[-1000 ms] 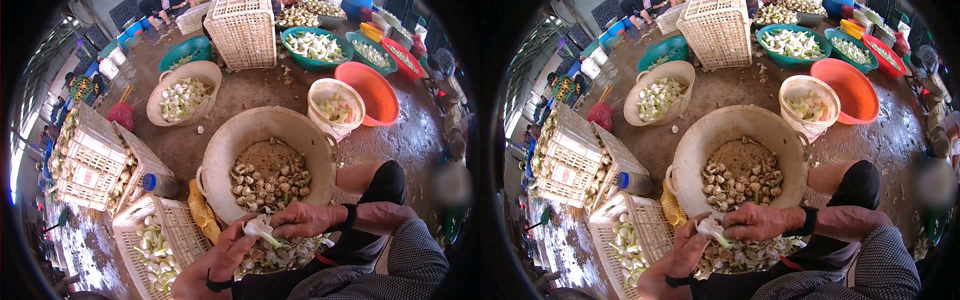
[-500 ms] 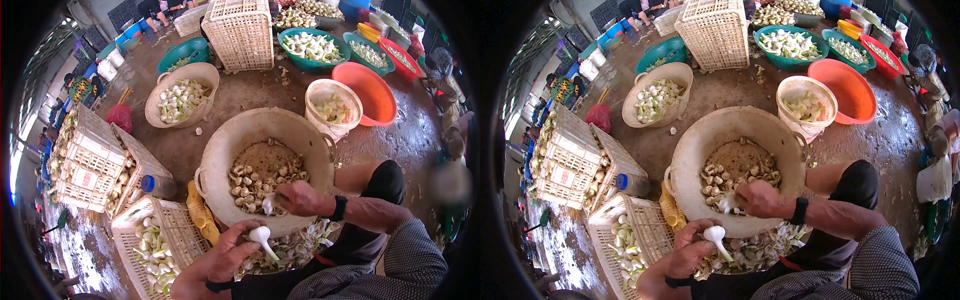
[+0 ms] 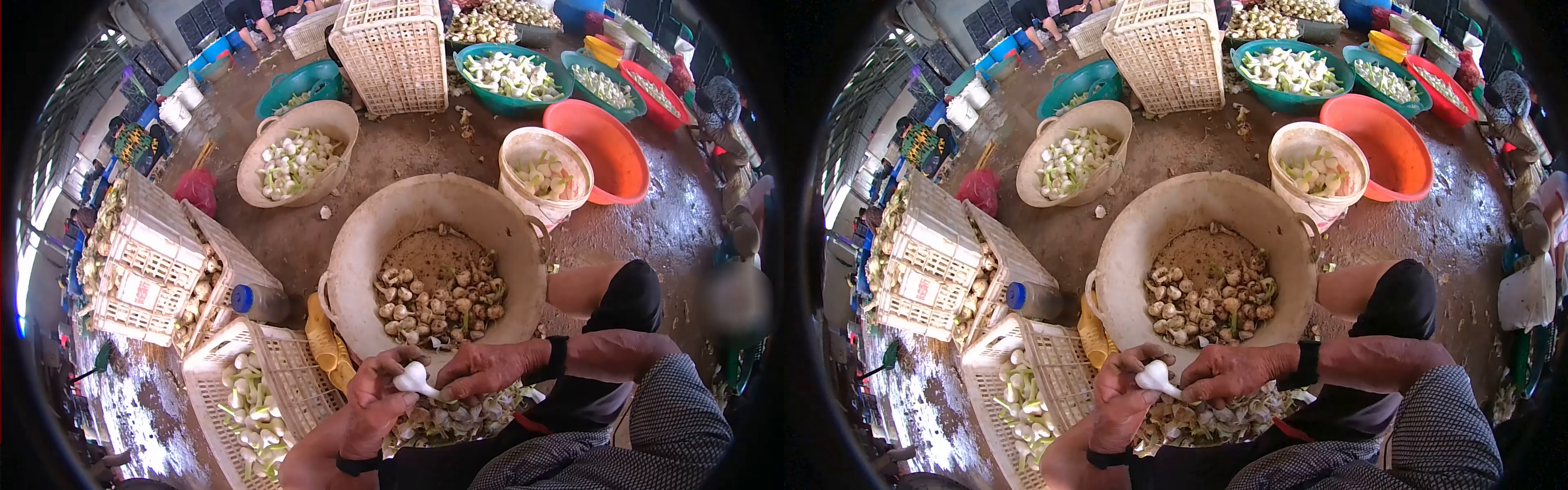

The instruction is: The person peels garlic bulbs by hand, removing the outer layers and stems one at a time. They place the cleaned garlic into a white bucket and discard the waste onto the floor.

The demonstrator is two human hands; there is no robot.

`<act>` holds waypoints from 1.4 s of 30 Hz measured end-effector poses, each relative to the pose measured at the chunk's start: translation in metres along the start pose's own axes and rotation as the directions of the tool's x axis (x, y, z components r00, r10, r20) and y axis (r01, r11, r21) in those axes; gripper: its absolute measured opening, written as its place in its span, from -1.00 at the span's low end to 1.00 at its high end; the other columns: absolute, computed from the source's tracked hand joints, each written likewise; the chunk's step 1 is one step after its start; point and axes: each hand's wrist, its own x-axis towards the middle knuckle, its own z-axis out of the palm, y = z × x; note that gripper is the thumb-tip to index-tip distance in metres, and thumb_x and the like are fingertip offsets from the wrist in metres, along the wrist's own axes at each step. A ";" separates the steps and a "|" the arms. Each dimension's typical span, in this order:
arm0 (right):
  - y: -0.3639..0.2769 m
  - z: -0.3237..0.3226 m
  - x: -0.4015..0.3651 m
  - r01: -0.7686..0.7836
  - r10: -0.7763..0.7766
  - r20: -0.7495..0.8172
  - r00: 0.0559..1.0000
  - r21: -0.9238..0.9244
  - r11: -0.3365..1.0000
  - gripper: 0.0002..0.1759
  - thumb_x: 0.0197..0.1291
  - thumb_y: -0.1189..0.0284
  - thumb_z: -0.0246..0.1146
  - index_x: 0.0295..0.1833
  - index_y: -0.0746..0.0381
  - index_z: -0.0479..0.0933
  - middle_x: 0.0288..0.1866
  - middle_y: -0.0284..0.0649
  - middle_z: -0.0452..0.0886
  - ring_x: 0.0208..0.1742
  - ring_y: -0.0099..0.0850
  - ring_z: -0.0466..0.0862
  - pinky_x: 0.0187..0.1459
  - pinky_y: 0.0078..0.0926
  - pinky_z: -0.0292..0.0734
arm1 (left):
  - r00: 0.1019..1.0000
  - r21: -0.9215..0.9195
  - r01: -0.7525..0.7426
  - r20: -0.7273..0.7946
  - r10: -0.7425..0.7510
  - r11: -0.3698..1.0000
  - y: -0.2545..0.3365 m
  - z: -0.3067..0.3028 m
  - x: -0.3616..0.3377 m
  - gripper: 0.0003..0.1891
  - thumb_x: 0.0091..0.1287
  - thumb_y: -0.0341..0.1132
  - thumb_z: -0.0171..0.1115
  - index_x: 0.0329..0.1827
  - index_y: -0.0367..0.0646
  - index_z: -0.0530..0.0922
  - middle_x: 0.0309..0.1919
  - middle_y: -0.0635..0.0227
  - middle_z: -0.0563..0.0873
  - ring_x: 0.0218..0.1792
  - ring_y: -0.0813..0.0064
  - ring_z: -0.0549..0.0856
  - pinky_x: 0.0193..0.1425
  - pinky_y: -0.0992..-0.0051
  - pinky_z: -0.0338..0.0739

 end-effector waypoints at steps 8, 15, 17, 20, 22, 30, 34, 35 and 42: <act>-0.009 -0.003 -0.004 0.035 -0.049 -0.099 0.994 -0.139 0.990 -0.62 0.40 0.15 0.18 -0.10 0.31 0.59 -0.51 -0.39 0.58 -0.53 -0.66 0.52 -0.50 -0.60 0.42 | 0.991 0.242 0.060 -0.132 -0.028 0.969 -0.003 0.003 0.000 -0.51 0.14 -0.62 0.32 0.17 -0.29 0.44 0.11 0.11 0.59 0.09 0.34 0.63 0.21 0.34 0.56; -0.007 -0.005 -0.008 -0.012 0.023 -0.052 0.998 0.197 0.980 -0.62 0.42 0.16 0.15 -0.19 0.29 0.58 -0.47 -0.37 0.64 -0.52 -0.66 0.55 -0.50 -0.65 0.42 | 0.985 0.186 0.133 -0.131 -0.110 0.973 0.001 -0.001 -0.002 -0.51 0.15 -0.53 0.41 0.15 -0.34 0.46 0.07 0.13 0.64 0.08 0.35 0.64 0.16 0.39 0.58; -0.013 -0.002 -0.009 -0.044 0.069 -0.126 0.990 0.190 0.981 -0.65 0.42 0.19 0.14 -0.22 0.29 0.58 -0.47 -0.37 0.64 -0.52 -0.65 0.56 -0.48 -0.64 0.44 | 0.985 0.198 0.150 -0.119 -0.128 0.969 0.001 -0.002 -0.002 -0.51 0.15 -0.51 0.43 0.15 -0.33 0.47 0.06 0.13 0.65 0.08 0.35 0.64 0.16 0.39 0.59; -0.017 -0.007 -0.009 -0.015 0.048 -0.242 0.969 0.136 0.991 -0.67 0.42 0.24 0.12 -0.26 0.29 0.57 -0.46 -0.36 0.64 -0.51 -0.64 0.57 -0.45 -0.61 0.47 | 0.992 0.167 0.118 -0.069 -0.107 0.979 0.000 0.000 -0.003 -0.54 0.21 -0.47 0.39 0.17 -0.30 0.46 0.06 0.19 0.64 0.05 0.42 0.64 0.11 0.49 0.60; -0.017 -0.013 -0.010 0.038 0.005 -0.272 0.962 0.154 0.987 -0.67 0.42 0.26 0.12 -0.27 0.30 0.57 -0.46 -0.34 0.64 -0.50 -0.62 0.58 -0.44 -0.60 0.49 | 0.986 0.152 0.161 -0.072 -0.151 0.975 0.001 -0.002 -0.005 -0.53 0.21 -0.45 0.39 0.18 -0.32 0.46 0.04 0.18 0.65 0.07 0.41 0.64 0.13 0.47 0.59; -0.025 -0.036 -0.018 0.063 -0.113 -0.415 0.903 -0.132 0.989 -0.70 0.35 0.28 0.18 -0.20 0.34 0.59 -0.44 -0.31 0.62 -0.44 -0.57 0.60 -0.38 -0.57 0.52 | 0.990 -0.014 0.140 -0.020 -0.140 0.990 0.003 0.001 -0.008 -0.55 0.20 -0.48 0.37 0.16 -0.30 0.47 0.07 0.08 0.65 0.11 0.21 0.65 0.23 0.19 0.55; -0.016 -0.014 -0.011 0.054 -0.071 -0.136 0.988 -0.130 0.990 -0.69 0.29 0.27 0.25 -0.14 0.34 0.59 -0.45 -0.31 0.62 -0.45 -0.58 0.57 -0.39 -0.53 0.49 | 0.986 -0.068 0.115 -0.109 -0.122 0.991 -0.002 -0.003 -0.004 -0.53 0.20 -0.52 0.35 0.19 -0.28 0.44 0.08 0.09 0.63 0.12 0.20 0.64 0.21 0.17 0.59; -0.014 -0.009 -0.011 0.053 -0.071 -0.137 0.988 -0.129 0.990 -0.69 0.29 0.27 0.25 -0.14 0.34 0.59 -0.45 -0.31 0.62 -0.45 -0.58 0.57 -0.39 -0.53 0.49 | 0.986 -0.068 0.117 -0.108 -0.124 0.991 -0.004 -0.003 -0.004 -0.53 0.20 -0.52 0.35 0.19 -0.28 0.44 0.08 0.09 0.63 0.12 0.20 0.64 0.21 0.17 0.59; -0.015 0.008 -0.008 0.204 -0.291 -0.264 0.919 -0.314 0.927 -0.63 0.33 0.21 0.26 -0.02 0.33 0.50 -0.46 -0.16 0.59 -0.41 -0.34 0.63 -0.36 -0.28 0.49 | 0.970 0.150 0.115 -0.232 -0.078 0.982 -0.013 -0.003 -0.001 -0.52 0.24 -0.52 0.33 0.22 -0.31 0.40 0.07 0.14 0.61 0.04 0.31 0.67 0.17 0.31 0.63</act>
